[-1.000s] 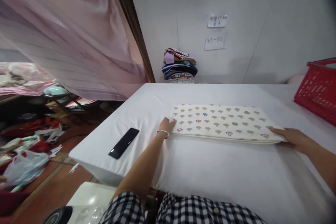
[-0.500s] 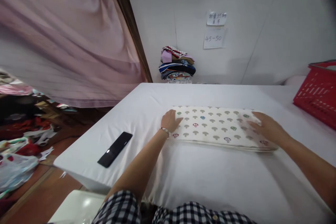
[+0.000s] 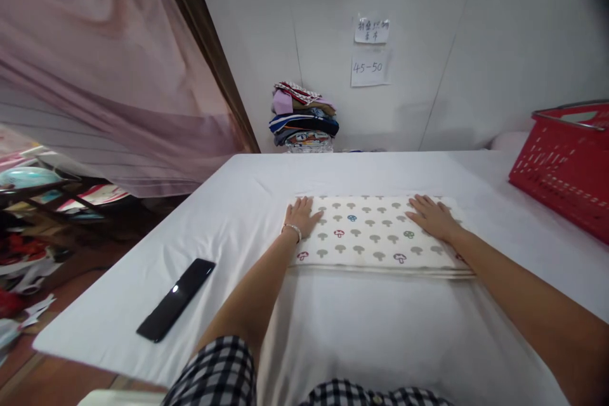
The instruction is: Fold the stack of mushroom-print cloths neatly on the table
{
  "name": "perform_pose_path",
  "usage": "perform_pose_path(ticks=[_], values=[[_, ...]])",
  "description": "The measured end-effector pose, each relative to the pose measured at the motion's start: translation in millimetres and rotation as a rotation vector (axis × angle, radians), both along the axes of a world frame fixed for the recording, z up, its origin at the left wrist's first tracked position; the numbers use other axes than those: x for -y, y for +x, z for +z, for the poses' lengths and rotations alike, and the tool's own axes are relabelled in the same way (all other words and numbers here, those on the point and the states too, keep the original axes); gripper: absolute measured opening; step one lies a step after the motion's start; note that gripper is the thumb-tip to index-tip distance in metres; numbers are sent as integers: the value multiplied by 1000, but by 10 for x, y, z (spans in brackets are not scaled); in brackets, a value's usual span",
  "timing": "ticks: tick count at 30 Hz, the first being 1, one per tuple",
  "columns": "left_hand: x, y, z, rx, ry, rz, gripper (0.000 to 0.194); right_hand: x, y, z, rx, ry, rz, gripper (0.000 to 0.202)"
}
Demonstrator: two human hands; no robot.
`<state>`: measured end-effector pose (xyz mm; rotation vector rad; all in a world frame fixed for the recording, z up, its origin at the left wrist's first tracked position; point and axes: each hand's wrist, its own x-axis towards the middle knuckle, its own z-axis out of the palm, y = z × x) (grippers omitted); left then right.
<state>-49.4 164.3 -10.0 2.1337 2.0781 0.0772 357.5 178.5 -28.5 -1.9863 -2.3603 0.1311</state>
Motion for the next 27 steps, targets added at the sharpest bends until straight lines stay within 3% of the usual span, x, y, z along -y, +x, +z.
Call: perform_pose_path(ticks=[4,8,11,16,21,24,27], values=[[7,252,82,-41,-22,17,74,42,-434,165,16,34,49,67],[-4,653,65,-64,71,-246,73,4,-1001,245,-22,24,300,68],[-47,788,16,-42,21,-278,74,-96,-1181,174,-41,-20,392,66],[-114,743,-41,-19,-18,-261,75,-200,-1168,64,-67,-29,383,67],[-139,731,-72,-33,0,-251,75,-128,-1118,161,-66,-65,390,66],[-165,728,-90,-36,-6,-266,77,-43,-844,184,-22,-5,342,68],[-187,721,-103,-42,-6,-278,78,25,-463,144,12,-8,198,69]])
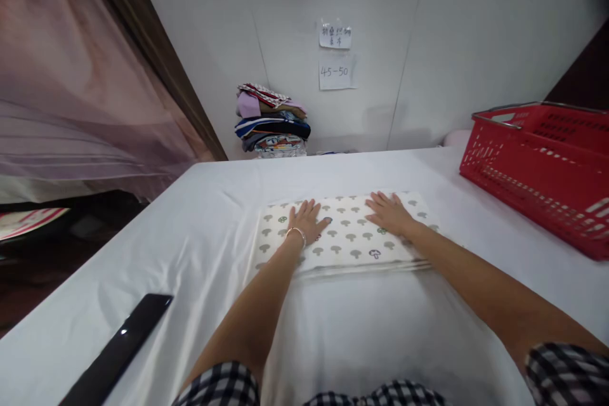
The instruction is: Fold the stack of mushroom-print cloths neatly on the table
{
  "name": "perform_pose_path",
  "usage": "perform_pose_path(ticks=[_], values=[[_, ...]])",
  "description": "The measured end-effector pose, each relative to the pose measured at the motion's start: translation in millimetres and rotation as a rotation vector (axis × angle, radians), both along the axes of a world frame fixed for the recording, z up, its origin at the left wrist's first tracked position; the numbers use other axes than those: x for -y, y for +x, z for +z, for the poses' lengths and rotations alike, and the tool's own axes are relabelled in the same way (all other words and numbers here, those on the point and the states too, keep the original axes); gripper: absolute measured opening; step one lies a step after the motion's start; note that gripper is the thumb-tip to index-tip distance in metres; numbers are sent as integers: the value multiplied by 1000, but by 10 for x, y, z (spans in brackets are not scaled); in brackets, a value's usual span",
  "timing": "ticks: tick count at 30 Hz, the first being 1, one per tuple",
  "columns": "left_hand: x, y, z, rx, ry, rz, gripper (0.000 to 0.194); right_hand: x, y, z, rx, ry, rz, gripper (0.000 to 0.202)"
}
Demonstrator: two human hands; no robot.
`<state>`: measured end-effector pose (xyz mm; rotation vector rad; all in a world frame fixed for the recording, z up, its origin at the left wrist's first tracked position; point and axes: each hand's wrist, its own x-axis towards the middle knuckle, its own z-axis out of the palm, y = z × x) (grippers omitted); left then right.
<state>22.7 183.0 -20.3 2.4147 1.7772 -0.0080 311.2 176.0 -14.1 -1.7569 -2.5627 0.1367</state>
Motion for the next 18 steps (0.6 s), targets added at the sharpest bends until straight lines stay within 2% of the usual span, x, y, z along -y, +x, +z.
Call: perform_pose_path(ticks=[3,7,10,13,18], values=[[2,4,13,-3,1,7,78,12,208,-41,-10,-53,-71,71],[29,20,66,-16,-13,14,79,13,182,-19,-3,-62,-71,68],[38,24,87,-23,-15,8,79,86,211,6,29,-2,-78,67],[29,22,83,-30,-20,5,79,200,350,-11,59,68,-156,65],[22,51,108,-42,-11,17,75,286,483,-38,19,12,-237,62]])
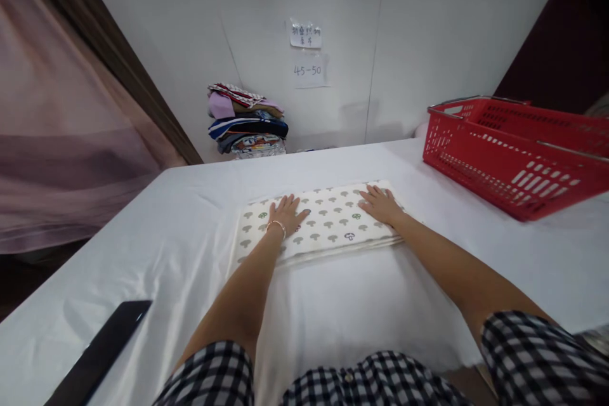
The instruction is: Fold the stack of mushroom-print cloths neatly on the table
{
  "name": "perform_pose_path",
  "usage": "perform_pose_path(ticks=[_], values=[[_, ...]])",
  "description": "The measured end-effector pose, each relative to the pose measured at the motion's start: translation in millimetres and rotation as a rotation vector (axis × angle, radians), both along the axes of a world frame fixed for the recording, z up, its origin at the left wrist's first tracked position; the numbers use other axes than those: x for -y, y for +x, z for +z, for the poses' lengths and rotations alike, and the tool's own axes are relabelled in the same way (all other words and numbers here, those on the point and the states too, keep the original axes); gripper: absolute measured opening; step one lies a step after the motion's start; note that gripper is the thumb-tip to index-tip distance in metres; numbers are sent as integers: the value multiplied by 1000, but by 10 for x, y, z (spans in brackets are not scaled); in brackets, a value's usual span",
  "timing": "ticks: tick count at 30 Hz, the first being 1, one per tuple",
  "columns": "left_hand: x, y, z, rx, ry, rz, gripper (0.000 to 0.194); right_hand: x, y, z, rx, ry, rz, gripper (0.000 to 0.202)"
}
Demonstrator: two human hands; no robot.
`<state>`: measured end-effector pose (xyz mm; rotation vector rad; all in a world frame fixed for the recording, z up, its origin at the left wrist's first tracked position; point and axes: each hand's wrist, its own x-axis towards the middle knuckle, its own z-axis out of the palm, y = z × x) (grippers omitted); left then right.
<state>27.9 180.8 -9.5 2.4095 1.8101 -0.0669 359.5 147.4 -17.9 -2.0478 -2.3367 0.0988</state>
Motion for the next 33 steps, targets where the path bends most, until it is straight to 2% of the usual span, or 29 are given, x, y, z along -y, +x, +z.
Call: perform_pose_path(ticks=[6,12,15,19,22,26,30,33], values=[[172,6,93,-37,91,17,64,36,-21,30,-46,65,6,56],[607,-394,112,-76,111,46,57,84,-11,82,-83,63,12,52],[738,-546,80,-45,105,86,55,50,-43,155,-81,15,-9,50],[798,-551,44,7,46,129,57,111,-163,178,-81,-41,-18,50],[815,-510,35,41,19,130,60,245,-239,59,-60,31,29,51],[821,-483,49,66,13,131,61,319,-255,-77,-53,88,17,53],[853,-525,107,80,-60,124,61,321,-208,7,-68,16,12,55],[951,-654,117,68,-48,129,59,425,-80,55,-4,19,3,58]])
